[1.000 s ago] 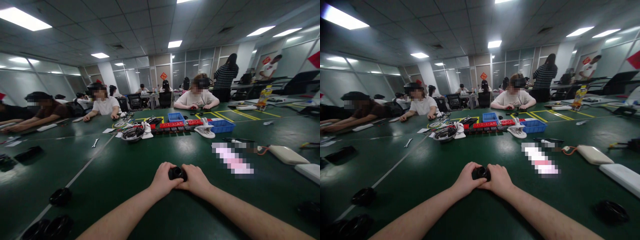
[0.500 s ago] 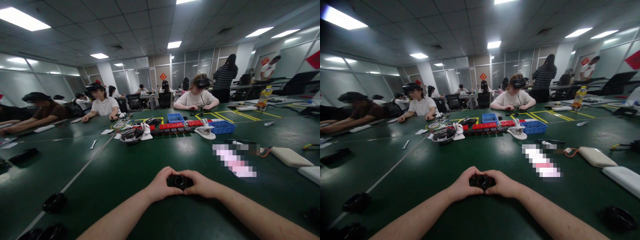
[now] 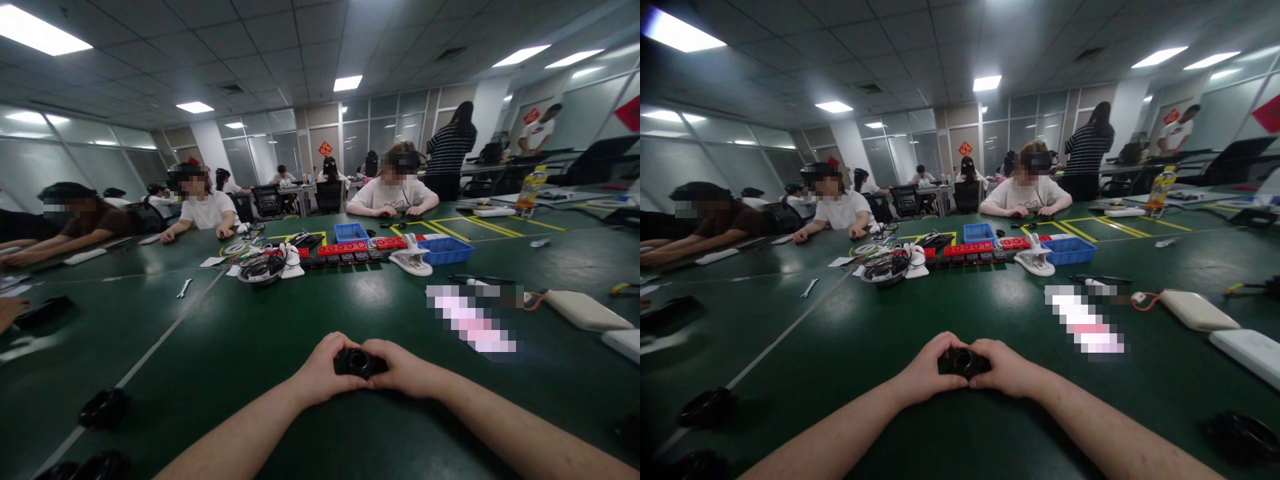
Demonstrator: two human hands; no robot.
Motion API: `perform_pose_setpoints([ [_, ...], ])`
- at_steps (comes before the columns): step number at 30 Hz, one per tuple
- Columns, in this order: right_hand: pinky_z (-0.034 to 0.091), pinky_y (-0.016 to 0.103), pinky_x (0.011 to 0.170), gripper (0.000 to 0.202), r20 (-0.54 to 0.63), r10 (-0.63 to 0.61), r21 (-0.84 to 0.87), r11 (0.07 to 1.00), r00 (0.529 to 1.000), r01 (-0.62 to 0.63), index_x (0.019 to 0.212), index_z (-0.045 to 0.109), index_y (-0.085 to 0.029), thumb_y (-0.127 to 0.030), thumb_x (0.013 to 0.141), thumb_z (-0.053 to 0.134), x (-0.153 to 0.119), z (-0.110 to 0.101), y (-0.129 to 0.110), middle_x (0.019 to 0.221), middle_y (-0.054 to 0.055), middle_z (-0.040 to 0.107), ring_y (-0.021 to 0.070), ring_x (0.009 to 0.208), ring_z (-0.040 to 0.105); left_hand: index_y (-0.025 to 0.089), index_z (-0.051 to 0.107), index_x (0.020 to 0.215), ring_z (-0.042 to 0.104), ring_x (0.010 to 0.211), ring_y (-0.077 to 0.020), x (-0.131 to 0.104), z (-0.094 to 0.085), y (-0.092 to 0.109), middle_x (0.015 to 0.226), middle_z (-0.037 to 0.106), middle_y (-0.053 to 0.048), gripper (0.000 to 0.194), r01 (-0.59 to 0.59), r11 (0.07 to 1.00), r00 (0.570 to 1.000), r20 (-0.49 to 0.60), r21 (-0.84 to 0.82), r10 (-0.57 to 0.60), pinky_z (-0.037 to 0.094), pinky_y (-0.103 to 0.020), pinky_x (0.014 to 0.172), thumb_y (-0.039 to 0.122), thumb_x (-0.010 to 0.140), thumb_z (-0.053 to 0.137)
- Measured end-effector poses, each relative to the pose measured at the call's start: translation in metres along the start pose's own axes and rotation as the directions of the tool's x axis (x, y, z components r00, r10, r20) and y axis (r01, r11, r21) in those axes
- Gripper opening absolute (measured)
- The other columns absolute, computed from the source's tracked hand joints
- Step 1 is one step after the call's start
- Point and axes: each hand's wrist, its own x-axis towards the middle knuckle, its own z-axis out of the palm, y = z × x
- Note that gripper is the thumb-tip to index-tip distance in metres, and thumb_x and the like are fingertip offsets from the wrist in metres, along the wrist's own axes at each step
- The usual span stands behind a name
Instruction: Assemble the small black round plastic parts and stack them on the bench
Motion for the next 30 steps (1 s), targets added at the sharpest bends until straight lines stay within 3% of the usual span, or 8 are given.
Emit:
perform_pose_setpoints([
  [17,0.037,0.023,0.061,0.029,-0.037,0.028,0.043,0.999,0.999,-0.026,0.086,0.055,-0.016,-0.022,0.060,0.065,0.001,0.004,0.002,0.079,0.000,0.053,0.0150,0.072,0.049,0.019,0.052,0.088,0.045,0.080,-0.0151,0.000,0.001,0.002,0.087,0.047,-0.001,0.040,0.047,0.998,0.999,-0.025,-0.050,-0.048,0.036,-0.024,0.067,0.040,0.058,0.066],
  [24,0.033,0.020,0.053,0.033,-0.139,0.144,0.042,0.989,0.980,-0.140,0.075,0.051,-0.015,-0.027,0.051,0.070,0.002,0.011,0.006,0.071,-0.002,0.049,0.0123,0.064,0.046,0.019,0.053,0.086,0.046,0.083,-0.0168,-0.002,0.006,0.003,0.087,0.048,-0.001,0.040,0.092,0.996,0.990,-0.101,-0.016,-0.093,0.037,-0.027,0.071,0.038,0.055,0.069],
  [30,0.027,0.019,0.048,0.036,-0.270,0.167,-0.130,0.970,0.948,-0.207,0.067,0.044,-0.017,-0.033,0.047,0.070,0.003,0.020,0.003,0.067,-0.003,0.048,0.0112,0.060,0.044,0.019,0.052,0.084,0.046,0.083,-0.0174,-0.004,0.012,0.010,0.086,0.049,-0.001,0.034,0.161,0.986,0.969,-0.199,0.050,-0.148,0.036,-0.028,0.071,0.029,0.056,0.068],
])
